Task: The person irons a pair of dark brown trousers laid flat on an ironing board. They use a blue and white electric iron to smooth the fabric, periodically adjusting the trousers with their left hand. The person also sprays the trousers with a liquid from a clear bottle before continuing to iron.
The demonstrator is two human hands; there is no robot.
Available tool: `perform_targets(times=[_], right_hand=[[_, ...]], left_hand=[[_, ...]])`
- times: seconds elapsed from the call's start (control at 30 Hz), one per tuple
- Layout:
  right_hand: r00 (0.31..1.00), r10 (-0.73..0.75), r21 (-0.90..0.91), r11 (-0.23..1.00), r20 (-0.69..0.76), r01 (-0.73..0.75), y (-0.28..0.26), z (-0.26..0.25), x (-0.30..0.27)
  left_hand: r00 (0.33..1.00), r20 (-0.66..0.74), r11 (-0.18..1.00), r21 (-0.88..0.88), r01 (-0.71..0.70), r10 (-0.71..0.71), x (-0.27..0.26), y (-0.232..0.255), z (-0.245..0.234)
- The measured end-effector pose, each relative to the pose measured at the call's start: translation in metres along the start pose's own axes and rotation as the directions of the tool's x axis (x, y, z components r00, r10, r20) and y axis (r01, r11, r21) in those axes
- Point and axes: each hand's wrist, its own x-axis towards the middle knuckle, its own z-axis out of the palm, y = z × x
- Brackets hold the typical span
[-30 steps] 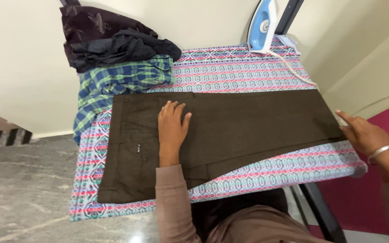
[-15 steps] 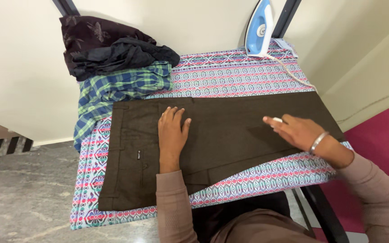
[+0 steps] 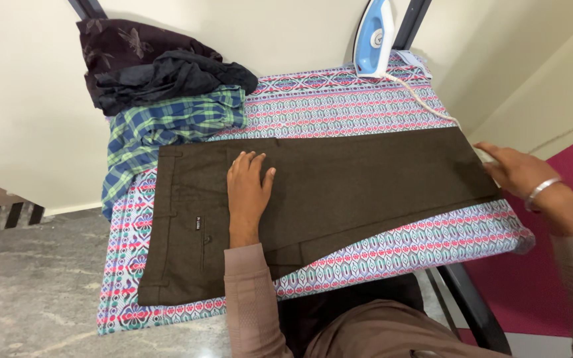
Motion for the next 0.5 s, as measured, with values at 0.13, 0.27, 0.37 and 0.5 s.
perform_targets(times=[0.13,0.27,0.37,0.5], right_hand=[[0.989,-0.150,0.081,0.985,0.002,0.149,-0.052,0.011,0.023],[0.973,-0.226,-0.024,0.974,0.044,0.227,-0.125,0.016,0.049],[0.939,-0.341,0.041,0.939,-0.038,0.343,-0.176,0.011,0.076],[0.914,-0.399,0.054,0.914,-0.070,0.403,-0.224,0.007,0.104]], left_hand=[[1.000,-0.015,1.000,-0.004,0.010,-0.010,-0.003,0.000,0.001],[1.000,-0.014,1.000,-0.002,-0.001,0.001,-0.004,0.001,0.003],[1.000,-0.010,1.000,0.016,-0.020,0.020,-0.002,-0.002,-0.001],[1.000,-0.014,1.000,0.007,-0.001,0.001,-0.004,0.001,0.001]])
